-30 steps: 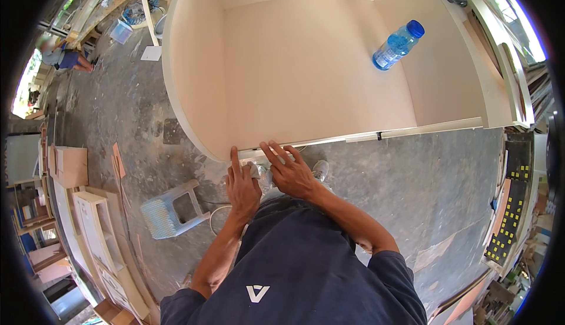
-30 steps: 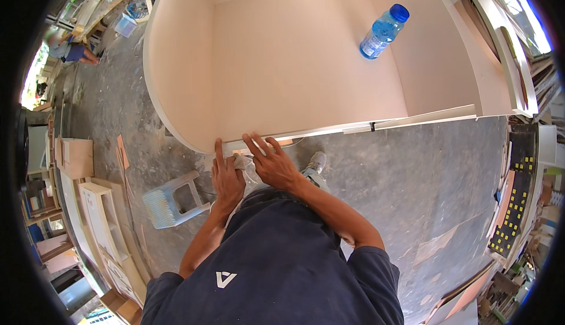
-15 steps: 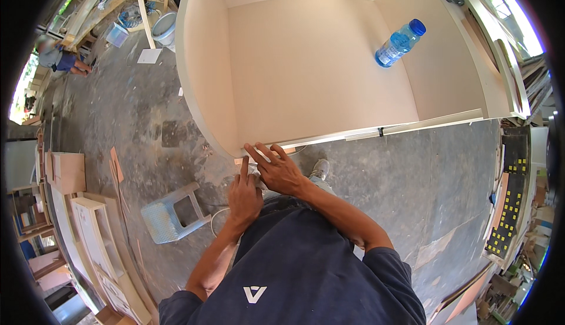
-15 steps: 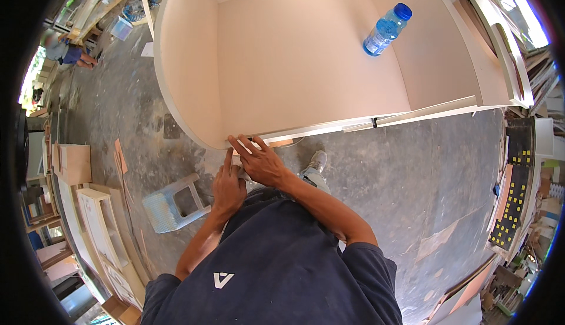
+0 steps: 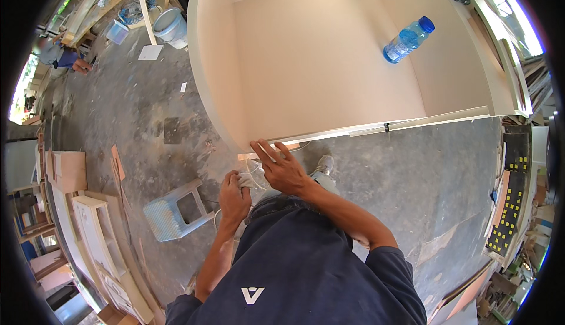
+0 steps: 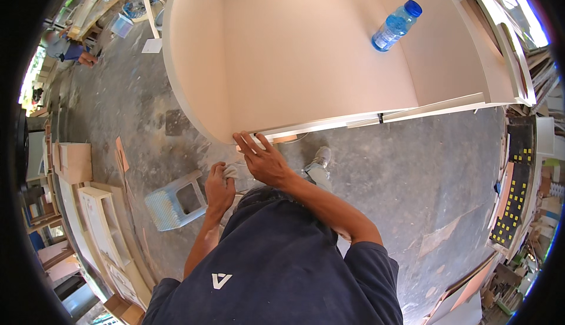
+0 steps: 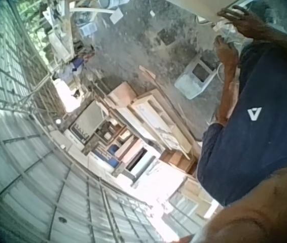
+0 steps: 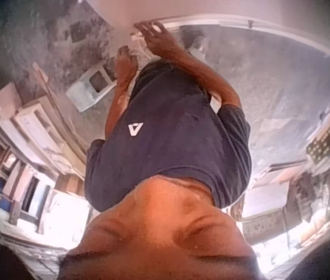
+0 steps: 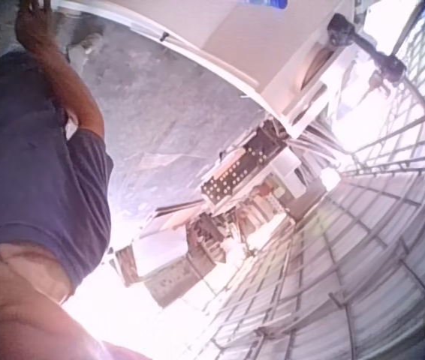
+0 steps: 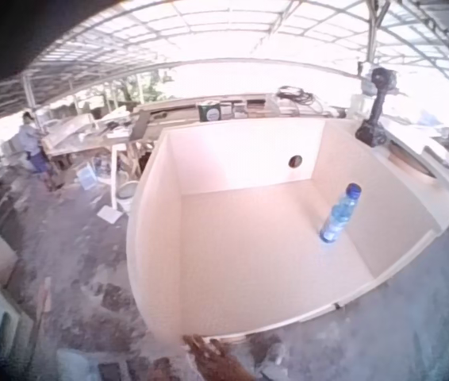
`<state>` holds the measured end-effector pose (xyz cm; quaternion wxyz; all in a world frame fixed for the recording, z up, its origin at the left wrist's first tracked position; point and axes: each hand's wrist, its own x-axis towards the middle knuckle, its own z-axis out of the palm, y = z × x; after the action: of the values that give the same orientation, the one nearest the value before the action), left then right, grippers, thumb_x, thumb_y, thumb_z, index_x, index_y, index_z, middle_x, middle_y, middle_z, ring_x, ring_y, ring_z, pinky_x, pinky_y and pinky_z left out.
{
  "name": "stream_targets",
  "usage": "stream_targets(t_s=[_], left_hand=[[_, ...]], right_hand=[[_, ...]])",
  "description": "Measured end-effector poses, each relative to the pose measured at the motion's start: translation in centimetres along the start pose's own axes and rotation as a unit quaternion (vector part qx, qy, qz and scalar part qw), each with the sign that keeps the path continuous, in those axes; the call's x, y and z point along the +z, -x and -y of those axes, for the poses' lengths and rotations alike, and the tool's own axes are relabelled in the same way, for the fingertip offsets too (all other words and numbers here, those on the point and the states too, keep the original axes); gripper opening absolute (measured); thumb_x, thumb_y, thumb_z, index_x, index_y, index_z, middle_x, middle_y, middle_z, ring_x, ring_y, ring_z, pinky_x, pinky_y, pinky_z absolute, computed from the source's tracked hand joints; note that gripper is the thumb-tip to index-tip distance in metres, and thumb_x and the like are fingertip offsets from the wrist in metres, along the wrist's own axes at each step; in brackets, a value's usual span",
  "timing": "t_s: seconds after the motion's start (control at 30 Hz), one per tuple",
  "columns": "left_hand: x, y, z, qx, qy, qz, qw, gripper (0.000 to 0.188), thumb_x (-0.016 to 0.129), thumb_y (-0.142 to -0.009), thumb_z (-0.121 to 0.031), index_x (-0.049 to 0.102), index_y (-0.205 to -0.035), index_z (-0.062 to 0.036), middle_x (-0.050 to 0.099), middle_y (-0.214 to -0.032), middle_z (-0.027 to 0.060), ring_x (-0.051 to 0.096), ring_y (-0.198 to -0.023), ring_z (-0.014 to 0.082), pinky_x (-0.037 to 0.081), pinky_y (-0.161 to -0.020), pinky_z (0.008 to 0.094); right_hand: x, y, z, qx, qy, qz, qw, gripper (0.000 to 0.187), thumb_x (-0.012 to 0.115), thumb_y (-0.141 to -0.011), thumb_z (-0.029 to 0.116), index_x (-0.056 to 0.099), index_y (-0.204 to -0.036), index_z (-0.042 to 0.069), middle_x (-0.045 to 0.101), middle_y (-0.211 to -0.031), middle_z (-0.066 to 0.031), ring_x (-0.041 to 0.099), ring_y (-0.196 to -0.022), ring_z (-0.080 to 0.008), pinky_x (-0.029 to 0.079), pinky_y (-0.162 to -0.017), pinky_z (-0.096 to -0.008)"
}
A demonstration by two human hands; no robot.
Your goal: The person wipes the internal surfaces and edges of a wooden cabinet using a cloth dampened with liquid from a bottle.
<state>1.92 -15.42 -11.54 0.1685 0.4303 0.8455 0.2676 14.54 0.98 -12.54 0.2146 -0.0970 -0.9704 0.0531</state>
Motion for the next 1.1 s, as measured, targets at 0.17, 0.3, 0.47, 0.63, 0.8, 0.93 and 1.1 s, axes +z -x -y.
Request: stream_targets(t_s=[0.17,0.3,0.47,0.63,0.8,0.93,1.1], left_hand=[[-1.2,-0.6,1.2,0.012,0.014,-0.050,0.999,0.024,0.061,-0.081,-0.002,0.062,-0.104,0.0035,0.066,-0.113,0.0199,0.064,-0.100,0.0414,0.051,-0.088,0.0454],[-2.8,-0.2,1.9,-0.026,0.039,-0.107,0.993,0.020,0.060,-0.081,0.000,0.064,-0.101,0.0047,0.068,-0.104,0.0195,0.067,-0.093,0.0366,0.052,-0.085,0.0401],[-4.2,0.6,2.3,-0.205,0.216,-0.217,0.930,0.021,0.060,-0.083,0.002,0.067,-0.103,0.0031,0.068,-0.092,0.0073,0.063,-0.089,0.0158,0.049,-0.083,0.0283],[-6.2,-1.0,2.4,-0.226,0.327,-0.247,0.884,0.017,0.063,-0.087,-0.001,0.067,-0.103,0.0010,0.065,-0.096,0.0036,0.059,-0.087,0.0134,0.047,-0.082,0.0268],[-10.9,-6.7,1.5,-0.132,0.301,-0.201,0.923,0.013,0.062,-0.090,-0.003,0.067,-0.102,0.0010,0.064,-0.099,0.0041,0.057,-0.090,0.0130,0.047,-0.084,0.0270],[-14.0,-9.7,0.8,-0.070,0.310,-0.157,0.935,0.015,0.061,-0.092,-0.004,0.067,-0.104,0.0000,0.064,-0.100,0.0034,0.058,-0.093,0.0123,0.047,-0.087,0.0272],[-14.4,-11.7,3.7,-0.060,0.325,-0.104,0.938,0.016,0.061,-0.091,-0.002,0.068,-0.105,-0.0016,0.065,-0.097,0.0026,0.059,-0.090,0.0109,0.046,-0.085,0.0257]], right_hand=[[-1.0,-0.5,0.0,0.011,-0.045,0.005,0.999,0.020,0.065,-0.083,0.015,0.073,-0.091,-0.001,0.056,-0.143,-0.0115,0.050,-0.129,-0.0249,0.038,-0.105,-0.0452],[-3.0,2.2,-0.3,0.080,-0.109,-0.034,0.990,0.011,0.070,-0.078,0.011,0.074,-0.087,0.004,0.065,-0.123,-0.0078,0.055,-0.116,-0.0251,0.039,-0.103,-0.0459],[-5.2,6.8,-0.7,0.451,-0.342,-0.204,0.799,0.018,0.075,-0.079,-0.003,0.077,-0.096,0.001,0.067,-0.095,-0.0067,0.059,-0.095,-0.0183,0.047,-0.084,-0.0329],[-3.4,3.2,0.8,0.489,-0.425,-0.265,0.714,0.016,0.075,-0.085,-0.002,0.076,-0.101,-0.002,0.068,-0.088,-0.0072,0.060,-0.077,-0.0120,0.047,-0.070,-0.0249],[0.7,-1.9,3.5,0.385,-0.405,-0.306,0.771,0.018,0.075,-0.083,-0.002,0.074,-0.101,-0.001,0.068,-0.084,-0.0090,0.067,-0.074,-0.0183,0.052,-0.067,-0.0294],[2.9,-3.0,5.0,0.373,-0.332,-0.332,0.801,0.021,0.074,-0.080,-0.004,0.074,-0.101,0.000,0.069,-0.084,-0.0112,0.068,-0.075,-0.0239,0.053,-0.067,-0.0322],[3.5,-4.0,5.4,0.397,-0.307,-0.353,0.790,0.017,0.075,-0.080,-0.004,0.075,-0.097,0.000,0.070,-0.082,-0.0114,0.068,-0.072,-0.0225,0.053,-0.064,-0.0317]])
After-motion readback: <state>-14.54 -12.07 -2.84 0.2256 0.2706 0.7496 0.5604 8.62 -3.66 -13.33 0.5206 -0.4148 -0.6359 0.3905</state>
